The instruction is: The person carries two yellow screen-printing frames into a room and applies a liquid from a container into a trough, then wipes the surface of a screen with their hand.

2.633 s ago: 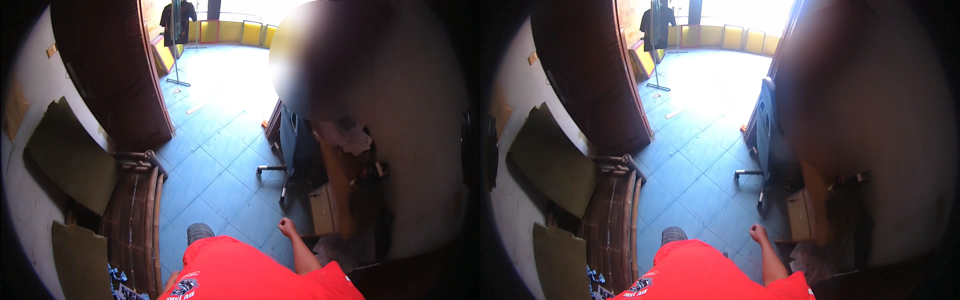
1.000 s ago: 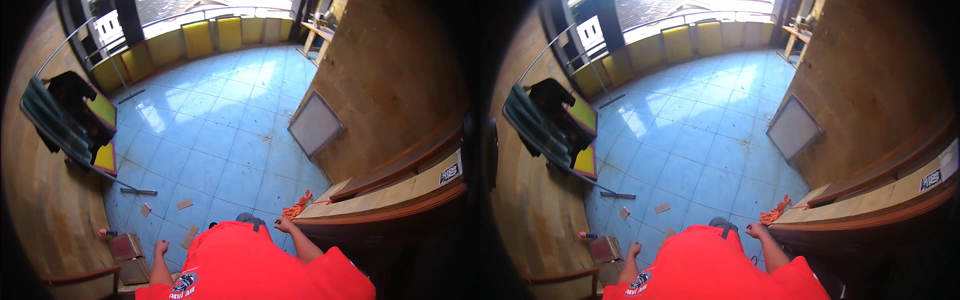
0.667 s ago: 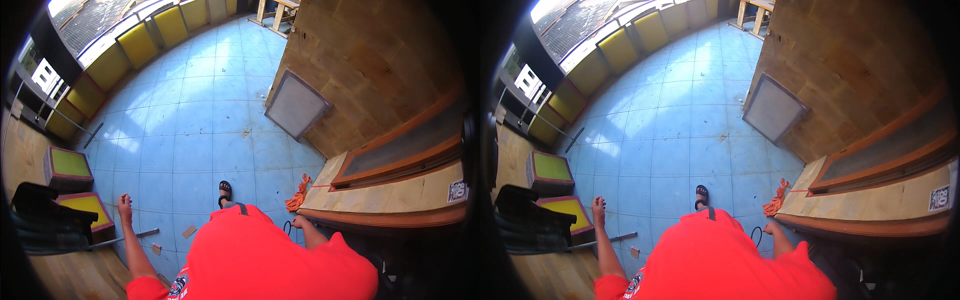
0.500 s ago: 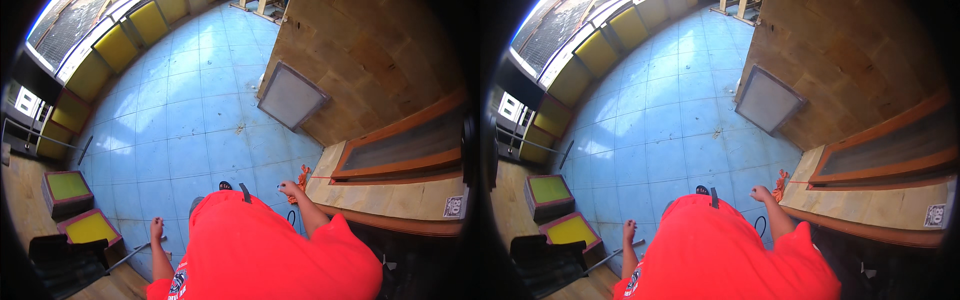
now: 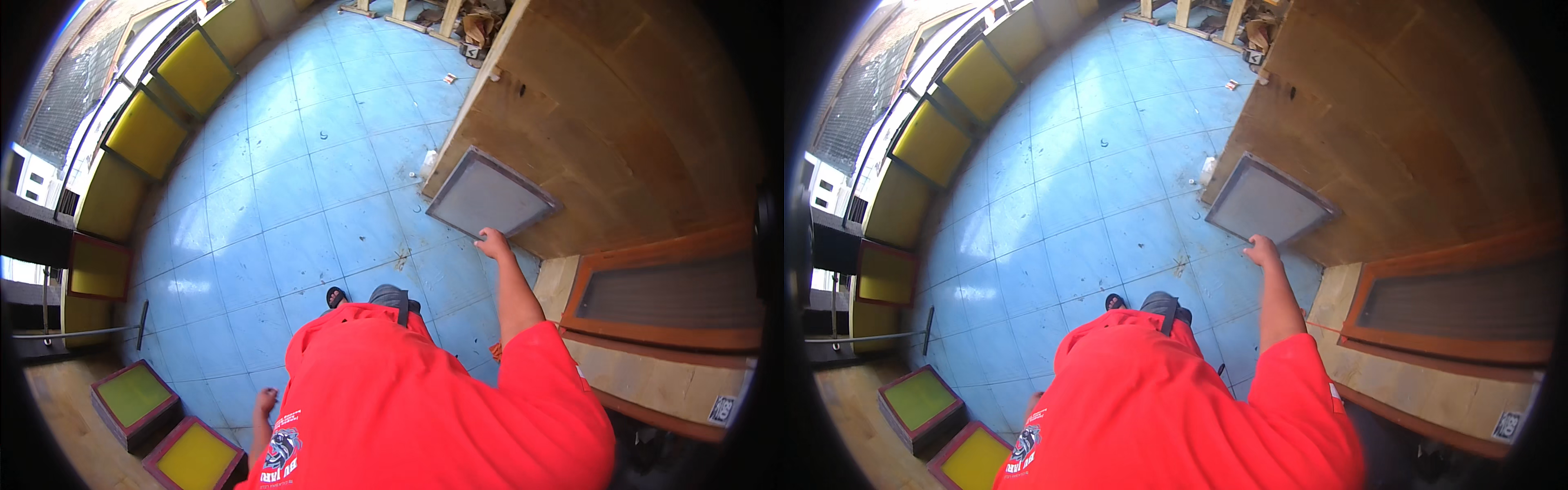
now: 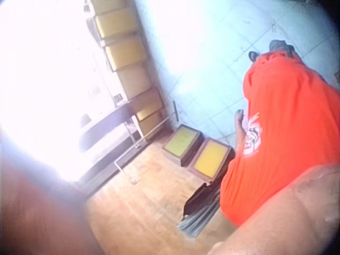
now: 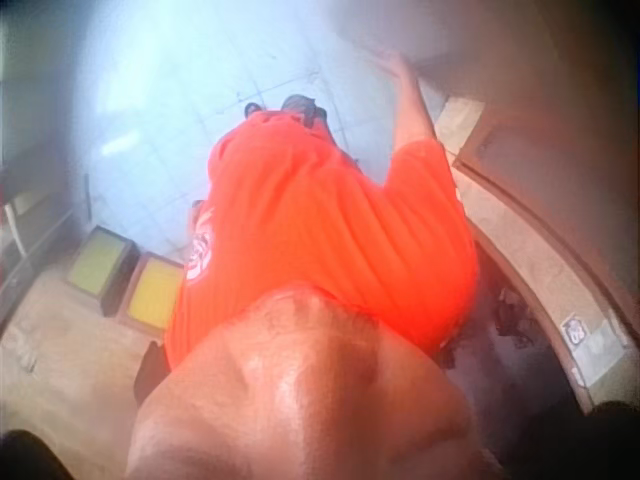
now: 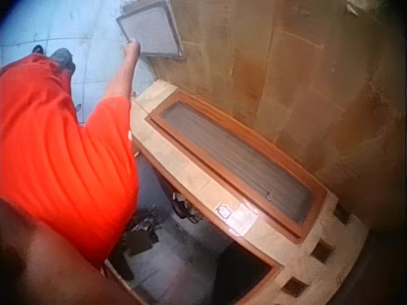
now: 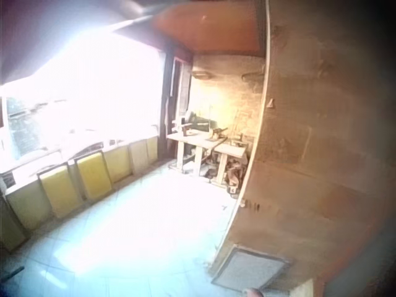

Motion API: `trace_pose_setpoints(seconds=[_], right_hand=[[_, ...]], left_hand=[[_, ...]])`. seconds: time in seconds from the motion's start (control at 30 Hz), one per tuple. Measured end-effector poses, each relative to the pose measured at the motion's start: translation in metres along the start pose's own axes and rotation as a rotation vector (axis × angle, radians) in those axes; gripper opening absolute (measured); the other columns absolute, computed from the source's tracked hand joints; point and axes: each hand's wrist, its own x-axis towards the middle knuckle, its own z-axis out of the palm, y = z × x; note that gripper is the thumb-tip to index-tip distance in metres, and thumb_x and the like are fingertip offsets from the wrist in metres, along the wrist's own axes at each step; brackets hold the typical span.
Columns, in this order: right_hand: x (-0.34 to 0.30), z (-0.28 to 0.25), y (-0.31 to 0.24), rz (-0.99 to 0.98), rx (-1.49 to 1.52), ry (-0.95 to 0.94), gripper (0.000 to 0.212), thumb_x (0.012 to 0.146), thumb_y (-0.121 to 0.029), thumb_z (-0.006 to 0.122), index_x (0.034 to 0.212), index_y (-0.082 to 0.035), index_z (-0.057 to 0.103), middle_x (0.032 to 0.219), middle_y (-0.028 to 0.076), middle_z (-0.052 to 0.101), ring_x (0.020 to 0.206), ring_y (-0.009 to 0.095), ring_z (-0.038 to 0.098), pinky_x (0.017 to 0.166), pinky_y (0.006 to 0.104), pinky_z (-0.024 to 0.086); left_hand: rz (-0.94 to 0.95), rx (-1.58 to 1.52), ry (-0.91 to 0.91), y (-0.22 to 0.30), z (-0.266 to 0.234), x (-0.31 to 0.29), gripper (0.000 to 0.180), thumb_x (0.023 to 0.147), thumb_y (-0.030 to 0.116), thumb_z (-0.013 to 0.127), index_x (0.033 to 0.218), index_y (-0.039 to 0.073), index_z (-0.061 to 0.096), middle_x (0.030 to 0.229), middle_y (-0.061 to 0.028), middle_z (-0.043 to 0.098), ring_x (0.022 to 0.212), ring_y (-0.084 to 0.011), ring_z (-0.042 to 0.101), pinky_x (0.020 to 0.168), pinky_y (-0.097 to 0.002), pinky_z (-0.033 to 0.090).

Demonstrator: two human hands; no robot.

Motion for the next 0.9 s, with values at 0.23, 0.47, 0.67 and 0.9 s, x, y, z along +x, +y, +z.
trace_pose_setpoints(seconds=[0.23, 0.47, 0.67, 0.9], right_hand=[[0.168, -0.055, 0.004, 0.03, -0.099, 0.165, 0.059, 0.063, -0.021, 0.077, 0.114, -0.008, 0.052, 0.115, 0.014, 0.053, 0.108, 0.032, 0.05, 0.09, 0.0399, 0.043], [0.3, -0.065, 0.057, 0.238, -0.162, 0.082, 0.08, 0.06, -0.013, 0.078, 0.128, 0.0, 0.039, 0.127, 0.023, 0.045, 0.121, 0.033, 0.042, 0.101, 0.0378, 0.034], [0.328, -0.041, 0.072, 0.193, -0.211, -0.04, 0.072, 0.059, -0.018, 0.079, 0.12, 0.003, 0.046, 0.119, 0.024, 0.05, 0.114, 0.035, 0.047, 0.097, 0.0393, 0.038], [0.292, -0.05, 0.004, 0.277, -0.478, -0.012, 0.072, 0.06, -0.026, 0.08, 0.121, -0.004, 0.047, 0.124, 0.021, 0.045, 0.114, 0.032, 0.047, 0.093, 0.0403, 0.041]], left_hand=[[0.614, -0.235, 0.596, 0.359, -0.275, 0.075, 0.022, 0.085, 0.018, 0.056, 0.092, -0.003, 0.058, 0.072, -0.0047, 0.056, 0.063, -0.0127, 0.052, 0.058, -0.0269, 0.043], [0.558, 0.013, 0.376, 0.601, -0.198, 0.044, 0.032, 0.086, 0.026, 0.057, 0.106, 0.0, 0.055, 0.1, -0.0143, 0.062, 0.091, -0.0225, 0.059, 0.077, -0.0318, 0.047], [0.301, 0.233, -0.034, 0.629, -0.116, 0.038, 0.041, 0.084, 0.034, 0.058, 0.111, 0.003, 0.055, 0.104, -0.0157, 0.062, 0.096, -0.0274, 0.059, 0.081, -0.0351, 0.047], [0.08, 0.422, -0.078, 0.598, -0.117, 0.088, 0.041, 0.083, 0.036, 0.058, 0.108, 0.003, 0.057, 0.105, -0.0171, 0.062, 0.096, -0.0298, 0.059, 0.082, -0.0363, 0.047]])
